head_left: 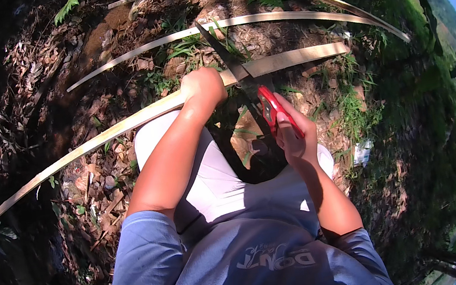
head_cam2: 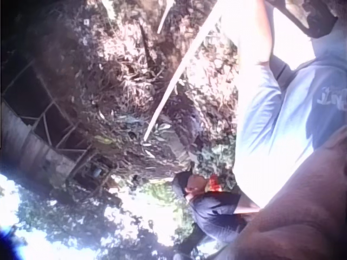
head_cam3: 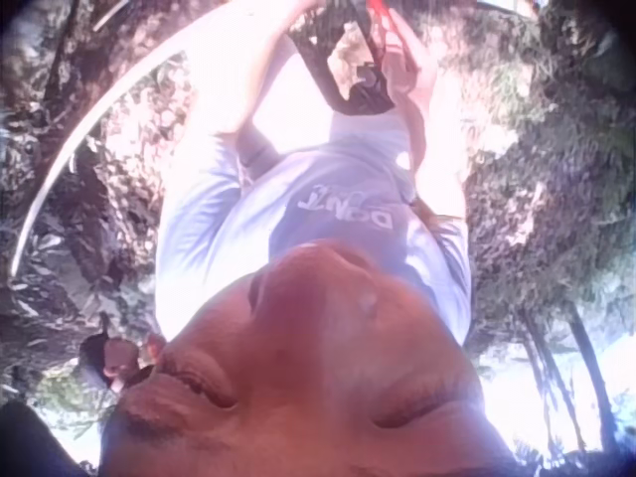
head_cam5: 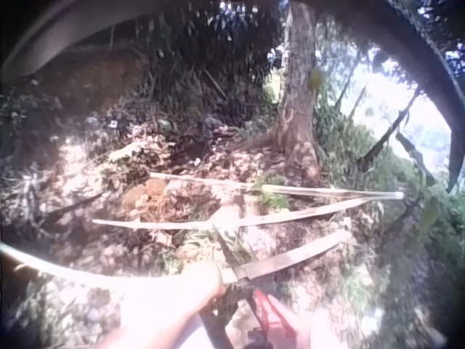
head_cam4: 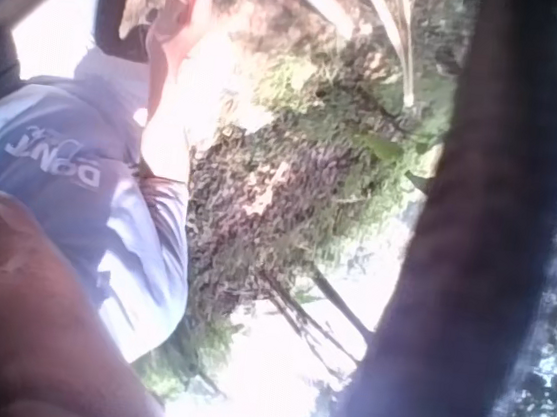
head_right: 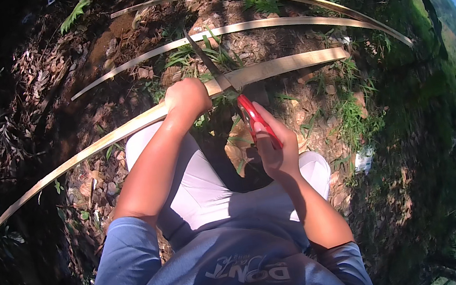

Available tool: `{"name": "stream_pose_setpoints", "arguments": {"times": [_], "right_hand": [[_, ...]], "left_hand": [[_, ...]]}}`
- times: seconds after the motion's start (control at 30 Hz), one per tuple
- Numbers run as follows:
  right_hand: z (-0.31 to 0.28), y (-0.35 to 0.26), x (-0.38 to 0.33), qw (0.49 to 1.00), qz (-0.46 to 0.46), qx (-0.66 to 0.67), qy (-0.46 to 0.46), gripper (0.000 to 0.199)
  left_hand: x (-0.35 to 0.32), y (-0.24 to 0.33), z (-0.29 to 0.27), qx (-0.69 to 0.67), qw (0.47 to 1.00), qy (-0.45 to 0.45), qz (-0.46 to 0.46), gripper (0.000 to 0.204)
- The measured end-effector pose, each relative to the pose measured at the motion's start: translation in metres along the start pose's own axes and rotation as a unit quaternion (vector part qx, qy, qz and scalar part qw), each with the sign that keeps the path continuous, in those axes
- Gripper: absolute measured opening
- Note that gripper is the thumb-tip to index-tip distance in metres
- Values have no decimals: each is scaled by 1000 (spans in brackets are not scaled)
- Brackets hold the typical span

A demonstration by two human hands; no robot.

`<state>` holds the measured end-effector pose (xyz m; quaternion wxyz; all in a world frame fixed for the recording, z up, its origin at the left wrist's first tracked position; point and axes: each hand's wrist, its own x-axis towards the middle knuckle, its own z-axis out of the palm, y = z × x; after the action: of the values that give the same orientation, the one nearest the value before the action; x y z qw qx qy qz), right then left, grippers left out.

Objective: The person sits on the ground and uses red-handled shears to cut long, thin strips of bamboo. They hold the bamboo with their left hand and repeatedly snip sections off with the shears in their right hand, creating a pile of cut pieces on the ground.

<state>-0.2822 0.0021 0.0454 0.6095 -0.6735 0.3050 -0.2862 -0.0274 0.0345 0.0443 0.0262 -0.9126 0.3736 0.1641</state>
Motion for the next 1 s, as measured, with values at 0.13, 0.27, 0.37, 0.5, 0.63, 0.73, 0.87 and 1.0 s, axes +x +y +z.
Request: {"name": "stream_pose_setpoints", "arguments": {"times": [0.13, 0.27, 0.37, 0.5, 0.63, 0.73, 0.87, 1.0], "right_hand": [[44, 24, 87, 996, -86, -22, 27, 42], [57, 31, 106, 998, -34, 57, 23, 41], [45, 31, 78, 998, -47, 22, 33, 44], [7, 49, -9, 996, -1, 85, 25, 46], [-37, 6, -104, 997, 58, 29, 37, 48], [-51, -13, -131, 996, 72, 34, 42, 47], [-46, -13, -115, 997, 59, 11, 41, 46], [-8, 23, -20, 996, 30, 77, 28, 44]], "left_hand": [[-2, 11, -8, -8, 1000, -16, 3, 33], [2, 7, -10, -11, 999, -32, -13, 39], [13, 2, -16, -26, 996, -71, -43, 45], [17, -3, -15, -30, 992, -105, -57, 48], [21, 0, -10, -31, 992, -118, -44, 46], [14, 5, -12, -26, 993, -109, -46, 42], [5, 9, -6, 6, 998, -49, -28, 35], [-5, 7, -4, 8, 1000, -11, -8, 31]]}}
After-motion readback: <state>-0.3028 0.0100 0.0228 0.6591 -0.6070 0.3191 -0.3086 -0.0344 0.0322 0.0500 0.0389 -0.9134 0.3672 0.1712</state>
